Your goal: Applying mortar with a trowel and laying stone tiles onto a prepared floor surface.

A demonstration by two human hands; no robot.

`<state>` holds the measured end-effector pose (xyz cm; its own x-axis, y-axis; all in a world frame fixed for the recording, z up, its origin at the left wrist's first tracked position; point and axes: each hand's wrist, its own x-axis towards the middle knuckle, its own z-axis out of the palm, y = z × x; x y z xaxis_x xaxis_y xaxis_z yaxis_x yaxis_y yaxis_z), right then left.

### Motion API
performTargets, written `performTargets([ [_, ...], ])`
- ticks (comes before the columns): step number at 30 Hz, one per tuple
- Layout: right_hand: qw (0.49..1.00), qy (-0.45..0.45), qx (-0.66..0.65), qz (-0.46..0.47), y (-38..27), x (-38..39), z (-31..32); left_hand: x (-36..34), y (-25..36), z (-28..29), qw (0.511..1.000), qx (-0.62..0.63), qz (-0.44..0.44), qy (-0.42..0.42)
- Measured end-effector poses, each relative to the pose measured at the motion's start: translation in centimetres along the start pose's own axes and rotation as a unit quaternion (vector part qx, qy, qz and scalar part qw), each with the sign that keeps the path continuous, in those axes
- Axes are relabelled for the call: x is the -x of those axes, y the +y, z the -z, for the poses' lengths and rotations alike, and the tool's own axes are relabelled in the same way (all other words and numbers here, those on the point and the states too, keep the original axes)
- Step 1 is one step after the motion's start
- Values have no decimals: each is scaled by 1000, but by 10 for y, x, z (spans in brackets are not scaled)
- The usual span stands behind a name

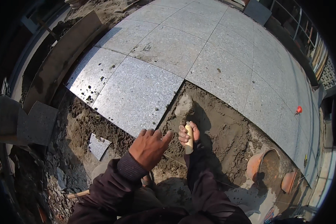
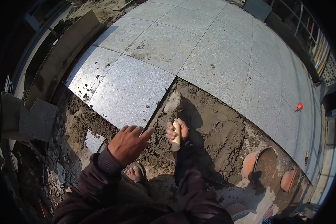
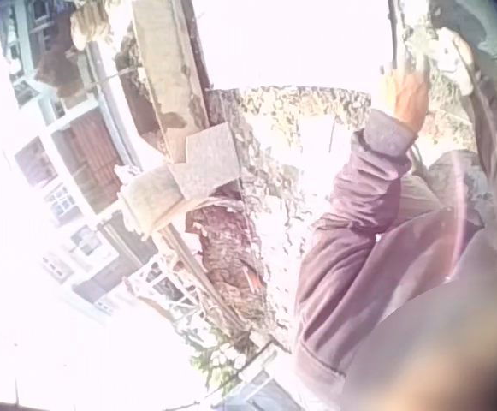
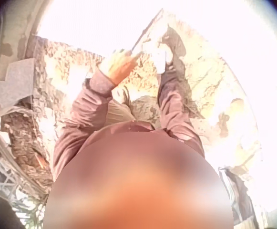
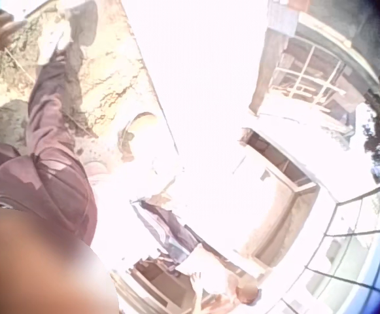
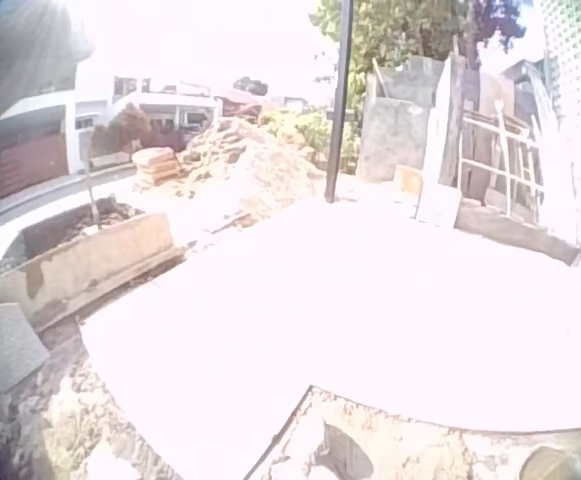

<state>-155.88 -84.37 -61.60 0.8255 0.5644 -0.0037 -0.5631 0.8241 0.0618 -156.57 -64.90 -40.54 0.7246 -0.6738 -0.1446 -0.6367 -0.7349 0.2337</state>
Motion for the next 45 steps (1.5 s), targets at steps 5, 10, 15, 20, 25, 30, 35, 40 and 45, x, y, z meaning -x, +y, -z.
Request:
performTargets([
  [5, 997, 41, -29, -62, 17, 16, 14, 20, 11, -10, 998, -6, -69, 11],
  [10, 442, 316, 826, -152, -12, 38, -90, 71, 38, 28, 926, 306, -217, 36],
  [15, -33, 228, 942, -244, -70, 13, -92, 71, 18, 43, 940, 283, -120, 148],
  [20, -60, 287, 914, -281, -93, -21, -69, 78, 3, 38, 923, 303, -171, 162],
  [25, -53, 333, 902, -271, -94, -31, -53, 80, -2, 44, 939, 273, -154, 142],
  [30, 54, 409, 891, -189, -112, -64, -32, 84, 14, 44, 941, 274, -156, 123],
  [35, 63, 445, 872, -197, -133, -87, -10, 93, 35, 36, 951, 224, -172, 125],
  [40, -17, 380, 858, -345, -121, -78, -34, 102, 42, 40, 964, 186, -153, 113],
  [45, -58, 348, 855, -381, -121, -49, -72, 108, 48, 39, 963, 163, -161, 140],
])
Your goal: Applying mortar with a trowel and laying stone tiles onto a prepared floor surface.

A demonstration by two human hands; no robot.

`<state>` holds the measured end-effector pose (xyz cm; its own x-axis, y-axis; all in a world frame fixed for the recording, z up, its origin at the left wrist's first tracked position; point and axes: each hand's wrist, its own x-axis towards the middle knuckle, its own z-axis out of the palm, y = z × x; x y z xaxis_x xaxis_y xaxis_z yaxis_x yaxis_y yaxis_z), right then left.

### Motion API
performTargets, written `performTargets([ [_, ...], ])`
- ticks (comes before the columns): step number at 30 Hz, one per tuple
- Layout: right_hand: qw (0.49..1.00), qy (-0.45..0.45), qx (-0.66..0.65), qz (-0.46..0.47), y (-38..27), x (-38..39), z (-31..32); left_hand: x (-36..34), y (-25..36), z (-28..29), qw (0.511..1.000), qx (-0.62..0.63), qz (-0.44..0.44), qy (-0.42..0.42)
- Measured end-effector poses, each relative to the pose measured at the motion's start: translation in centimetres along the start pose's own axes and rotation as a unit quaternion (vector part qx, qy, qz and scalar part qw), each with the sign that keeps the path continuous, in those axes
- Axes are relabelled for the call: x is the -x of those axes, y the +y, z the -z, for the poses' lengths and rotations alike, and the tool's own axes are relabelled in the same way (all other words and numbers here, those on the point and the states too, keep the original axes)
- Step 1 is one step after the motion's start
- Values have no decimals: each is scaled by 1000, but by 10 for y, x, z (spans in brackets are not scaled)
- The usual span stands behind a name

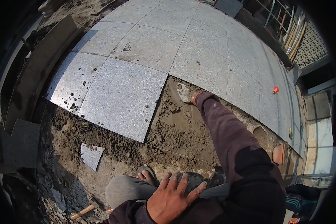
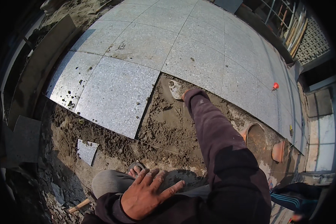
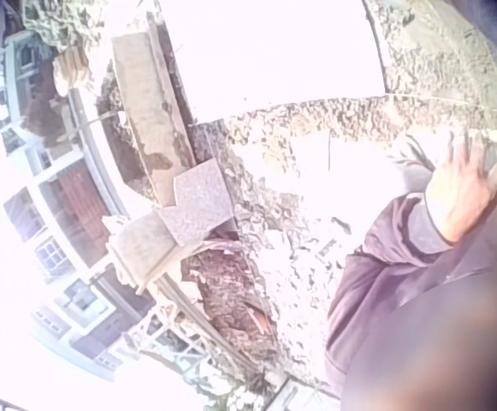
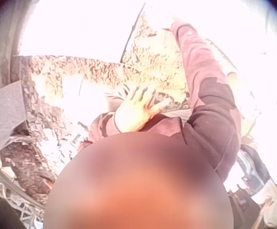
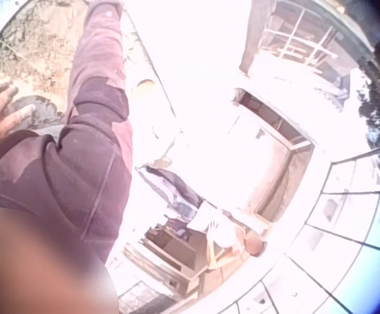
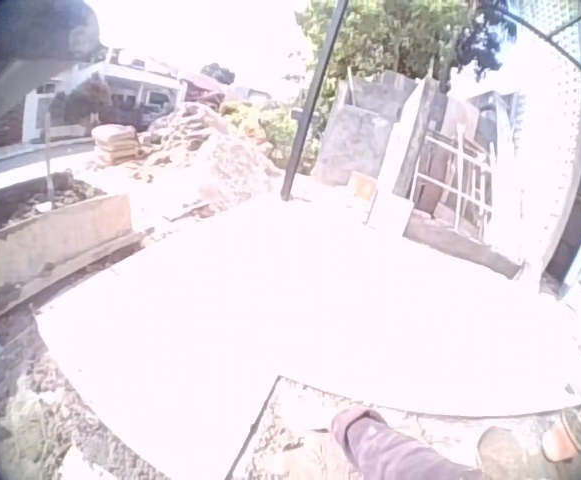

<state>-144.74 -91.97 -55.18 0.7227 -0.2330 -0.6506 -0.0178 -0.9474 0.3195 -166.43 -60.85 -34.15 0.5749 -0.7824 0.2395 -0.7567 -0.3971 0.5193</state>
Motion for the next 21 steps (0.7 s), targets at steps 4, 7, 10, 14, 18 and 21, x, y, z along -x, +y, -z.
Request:
performTargets([
  [4, 995, -83, 46, -1, -12, 73, 34, 16, -1, 5, 1000, -14, -3, 23],
  [7, 993, -49, 101, 17, 32, 25, -30, 12, 6, 8, 1000, 5, -22, 19],
  [10, 922, -63, -351, -150, 9, 38, -35, 19, 0, 9, 998, 49, -14, 35],
  [14, 807, -158, -563, -82, -1, 65, -18, 18, 2, 7, 996, 61, -50, 30],
  [18, 810, -150, -555, -119, -57, 64, -29, 13, -7, 0, 991, 122, -38, 35],
  [21, 835, -215, -499, -87, -77, 88, -46, 1, -8, 9, 990, 131, -36, 20],
])
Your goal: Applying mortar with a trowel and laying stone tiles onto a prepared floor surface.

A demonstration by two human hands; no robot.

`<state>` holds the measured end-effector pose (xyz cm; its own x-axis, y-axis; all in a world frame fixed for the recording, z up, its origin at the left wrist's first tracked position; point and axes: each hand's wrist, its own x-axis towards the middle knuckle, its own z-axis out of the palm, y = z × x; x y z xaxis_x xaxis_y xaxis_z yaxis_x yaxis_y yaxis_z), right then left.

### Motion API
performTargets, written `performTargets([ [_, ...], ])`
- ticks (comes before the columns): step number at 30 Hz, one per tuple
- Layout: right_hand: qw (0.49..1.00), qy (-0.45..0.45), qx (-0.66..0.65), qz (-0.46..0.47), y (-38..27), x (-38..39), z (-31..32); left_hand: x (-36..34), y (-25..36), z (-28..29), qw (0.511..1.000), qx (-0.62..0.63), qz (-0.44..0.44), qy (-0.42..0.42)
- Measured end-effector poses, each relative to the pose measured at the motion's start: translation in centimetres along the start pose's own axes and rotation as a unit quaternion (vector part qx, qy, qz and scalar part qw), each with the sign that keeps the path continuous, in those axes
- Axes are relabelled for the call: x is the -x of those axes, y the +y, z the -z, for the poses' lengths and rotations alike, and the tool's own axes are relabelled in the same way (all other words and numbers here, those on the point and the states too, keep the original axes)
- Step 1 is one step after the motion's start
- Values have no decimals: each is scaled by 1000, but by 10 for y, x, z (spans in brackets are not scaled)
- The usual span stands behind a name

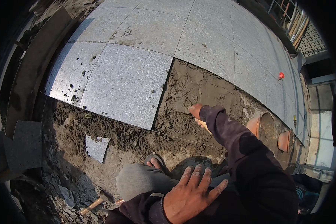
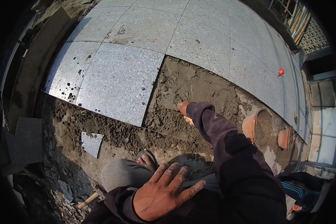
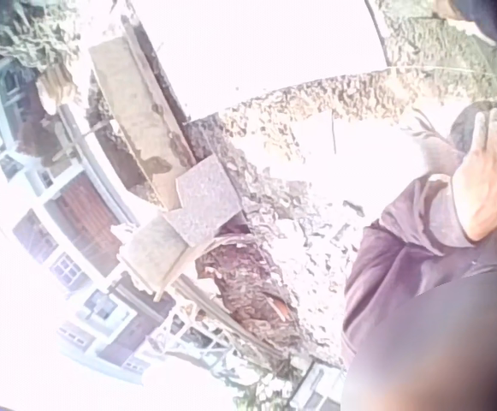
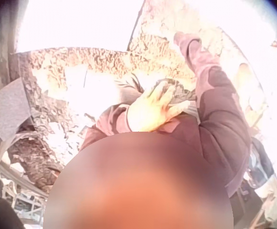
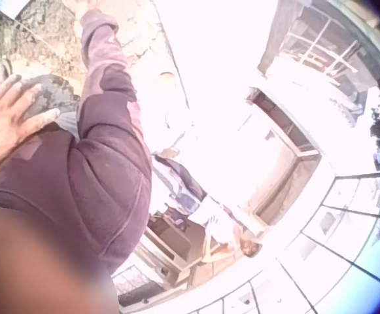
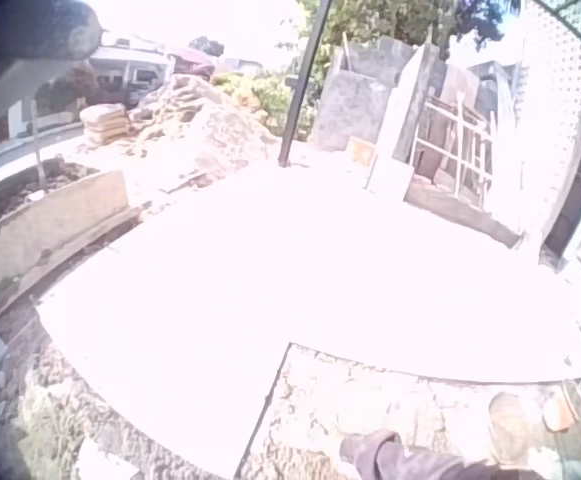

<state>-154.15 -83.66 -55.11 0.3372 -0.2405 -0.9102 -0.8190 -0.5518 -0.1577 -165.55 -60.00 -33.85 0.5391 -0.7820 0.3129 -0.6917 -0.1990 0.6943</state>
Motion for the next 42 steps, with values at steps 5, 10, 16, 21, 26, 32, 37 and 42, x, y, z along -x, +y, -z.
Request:
performTargets([
  [5, 993, -80, 83, 22, 13, 29, -41, -6, -1, -11, 999, 16, -5, -30],
  [10, 938, -32, 289, 188, 58, 13, -45, -16, 2, -6, 997, 37, -3, -71],
  [16, 881, 97, 439, 146, 47, 54, 21, -9, 5, -2, 996, 44, 25, -77],
  [21, 867, 262, 407, 118, 14, -4, 58, -18, 0, -8, 995, -4, -10, -103],
  [26, 901, 262, 336, 81, 31, -41, 90, -17, -4, -3, 988, -101, 1, -114],
  [32, 885, 166, 432, 44, 88, -67, 113, -21, -13, -12, 978, -109, 31, -173],
  [37, 921, 129, 366, 11, 188, 4, 136, -36, -15, -47, 960, -140, 49, -236],
  [42, 929, 320, 183, 34, 320, 165, 173, -77, 8, -102, 957, 7, -11, -290],
])
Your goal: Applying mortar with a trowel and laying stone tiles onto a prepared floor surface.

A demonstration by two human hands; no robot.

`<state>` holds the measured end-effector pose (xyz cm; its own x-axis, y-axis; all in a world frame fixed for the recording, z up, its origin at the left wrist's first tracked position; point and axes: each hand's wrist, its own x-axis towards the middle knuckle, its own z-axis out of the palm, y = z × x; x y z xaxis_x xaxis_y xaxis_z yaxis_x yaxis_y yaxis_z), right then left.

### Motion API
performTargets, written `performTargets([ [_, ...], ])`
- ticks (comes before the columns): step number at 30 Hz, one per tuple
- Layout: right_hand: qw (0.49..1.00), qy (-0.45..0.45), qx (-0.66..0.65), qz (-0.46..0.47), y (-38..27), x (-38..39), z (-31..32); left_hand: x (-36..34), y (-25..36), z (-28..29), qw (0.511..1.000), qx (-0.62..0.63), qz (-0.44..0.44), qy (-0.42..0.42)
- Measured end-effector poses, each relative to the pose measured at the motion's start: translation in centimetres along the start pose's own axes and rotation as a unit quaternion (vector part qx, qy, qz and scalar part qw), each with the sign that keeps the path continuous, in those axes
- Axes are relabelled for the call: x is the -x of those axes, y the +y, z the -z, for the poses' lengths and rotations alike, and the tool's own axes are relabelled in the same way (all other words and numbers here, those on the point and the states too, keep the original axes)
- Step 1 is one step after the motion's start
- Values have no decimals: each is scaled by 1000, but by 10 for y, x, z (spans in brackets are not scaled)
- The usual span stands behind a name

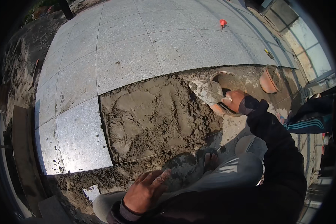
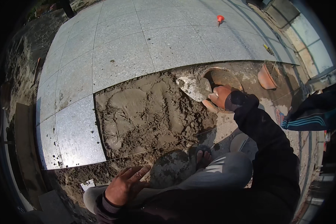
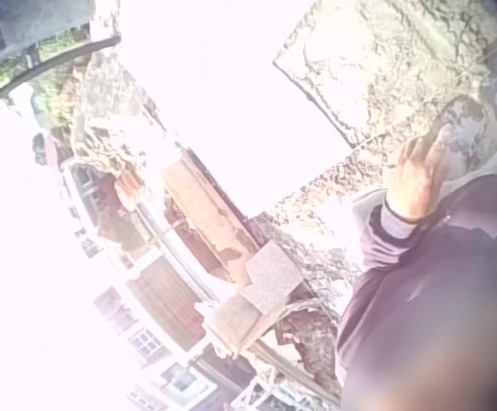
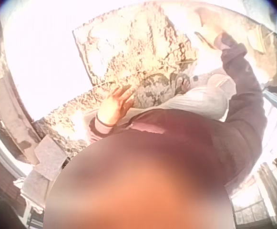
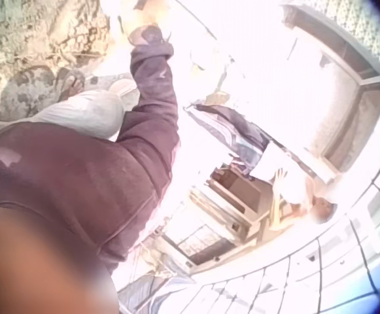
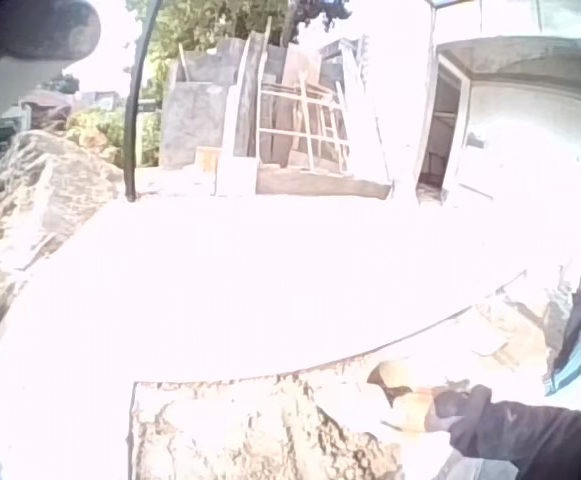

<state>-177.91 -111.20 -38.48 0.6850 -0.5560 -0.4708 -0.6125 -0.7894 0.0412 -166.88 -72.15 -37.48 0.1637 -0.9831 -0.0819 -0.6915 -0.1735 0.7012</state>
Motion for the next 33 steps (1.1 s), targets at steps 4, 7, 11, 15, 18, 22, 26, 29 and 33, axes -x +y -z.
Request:
performTargets([
  [4, 984, 96, 94, -119, 68, 25, 20, -84, 25, -31, 978, 192, 57, -51],
  [7, 958, 7, 257, -125, 124, -12, -2, -184, 14, -111, 916, 398, 56, 0],
  [11, 940, 70, 332, 23, 148, -77, -64, -306, -27, -196, 864, 469, 171, 67],
  [15, 958, -25, 260, 118, 144, -73, -87, -351, -6, -241, 904, 327, 248, 118],
  [18, 957, -93, 204, 184, 141, -53, -68, -346, -1, -259, 888, 341, 220, 216],
  [22, 972, -117, 146, 144, 146, -33, -73, -339, 18, -245, 915, 246, 142, 288],
  [26, 990, -41, 18, 134, 163, -13, -70, -342, 22, -241, 919, 268, 163, 237],
  [29, 984, -24, -115, 133, 180, -19, -72, -339, 11, -226, 927, 282, 179, 168],
  [33, 975, 25, -178, 127, 160, -28, -75, -280, -42, -177, 979, 155, 129, -26],
])
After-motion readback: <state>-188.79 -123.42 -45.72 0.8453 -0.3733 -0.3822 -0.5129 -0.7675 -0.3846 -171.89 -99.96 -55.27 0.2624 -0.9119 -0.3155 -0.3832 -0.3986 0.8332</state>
